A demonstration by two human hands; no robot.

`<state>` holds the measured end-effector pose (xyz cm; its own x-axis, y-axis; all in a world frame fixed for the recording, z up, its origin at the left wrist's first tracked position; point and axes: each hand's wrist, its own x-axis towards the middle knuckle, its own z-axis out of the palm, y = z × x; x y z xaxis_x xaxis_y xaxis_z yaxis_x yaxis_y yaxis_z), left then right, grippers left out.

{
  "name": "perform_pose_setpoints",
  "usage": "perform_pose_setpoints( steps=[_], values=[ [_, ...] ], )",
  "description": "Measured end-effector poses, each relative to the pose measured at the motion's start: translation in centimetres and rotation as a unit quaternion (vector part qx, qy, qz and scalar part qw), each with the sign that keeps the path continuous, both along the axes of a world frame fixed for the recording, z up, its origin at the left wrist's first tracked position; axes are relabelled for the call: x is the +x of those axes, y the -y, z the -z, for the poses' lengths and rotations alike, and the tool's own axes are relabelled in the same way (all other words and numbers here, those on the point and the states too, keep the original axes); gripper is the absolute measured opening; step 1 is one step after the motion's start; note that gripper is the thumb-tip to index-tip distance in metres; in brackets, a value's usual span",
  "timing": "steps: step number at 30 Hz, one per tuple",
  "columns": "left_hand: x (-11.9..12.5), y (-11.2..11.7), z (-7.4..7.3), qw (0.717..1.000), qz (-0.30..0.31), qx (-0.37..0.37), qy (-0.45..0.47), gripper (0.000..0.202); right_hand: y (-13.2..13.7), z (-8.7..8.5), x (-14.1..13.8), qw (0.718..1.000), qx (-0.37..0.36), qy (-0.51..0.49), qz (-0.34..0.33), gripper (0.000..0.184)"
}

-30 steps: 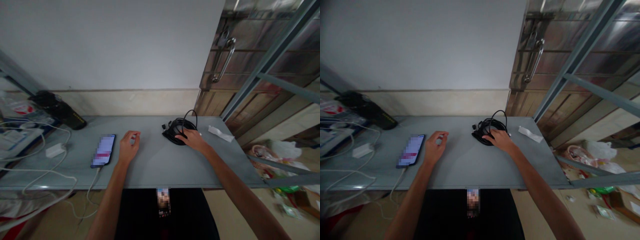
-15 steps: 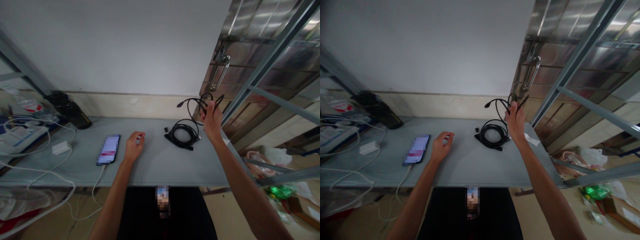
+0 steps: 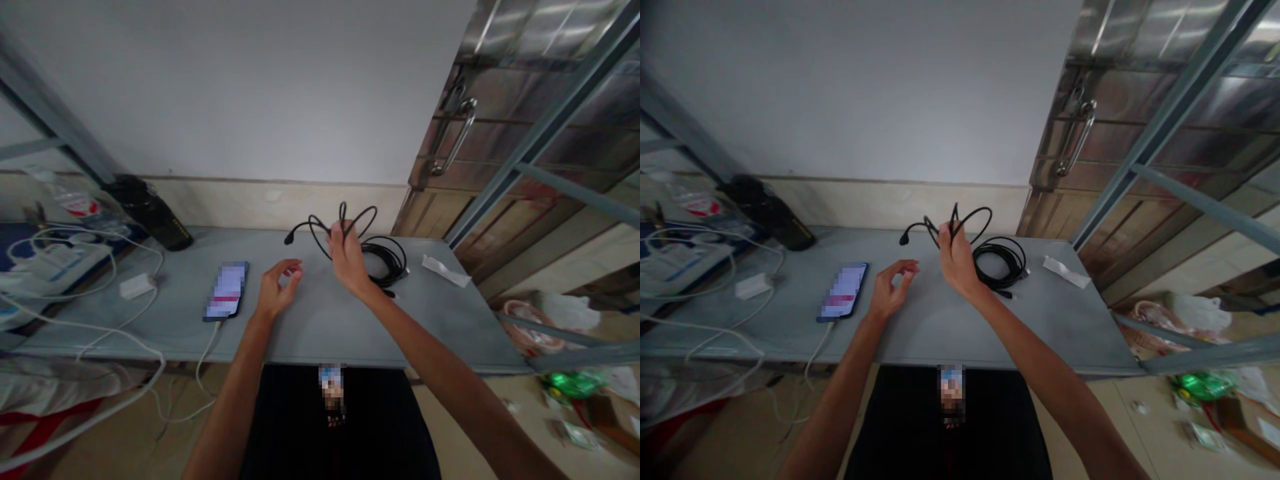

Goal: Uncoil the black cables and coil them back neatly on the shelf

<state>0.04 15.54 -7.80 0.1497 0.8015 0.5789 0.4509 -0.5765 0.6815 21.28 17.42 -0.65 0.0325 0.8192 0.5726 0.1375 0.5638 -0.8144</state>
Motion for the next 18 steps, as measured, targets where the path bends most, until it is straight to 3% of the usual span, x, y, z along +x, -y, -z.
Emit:
perform_pose_setpoints(
  steps=[4, 7, 10, 14, 18],
  values=[
    [-0.1, 0.0, 0.2, 1.0, 0.002, -0.008, 0.02, 0.056, 0.2, 5.1, -1.4, 0.987, 0.001, 0.15, -0.059, 0.044],
    [0.1, 0.0, 0.0, 0.999, -0.021, -0.013, 0.028, 0.059, 0.9, 7.3, -1.3, 0.959, 0.02, 0.263, -0.101, 0.047],
    [0.4, 0.0, -0.2, 0.997, -0.041, -0.043, 0.045, 0.059, 1.5, 8.2, -1.1, 0.922, 0.025, 0.373, -0.1, 0.049],
    [0.6, -0.4, -0.1, 0.99, -0.048, -0.101, 0.085, 0.049, 2.0, 8.2, -1.2, 0.868, 0.028, 0.482, -0.112, 0.051],
    [0.6, -0.7, 0.2, 0.985, -0.027, -0.135, 0.108, 0.042, 2.2, 7.8, -1.2, 0.856, 0.042, 0.503, -0.113, 0.047]
  ],
)
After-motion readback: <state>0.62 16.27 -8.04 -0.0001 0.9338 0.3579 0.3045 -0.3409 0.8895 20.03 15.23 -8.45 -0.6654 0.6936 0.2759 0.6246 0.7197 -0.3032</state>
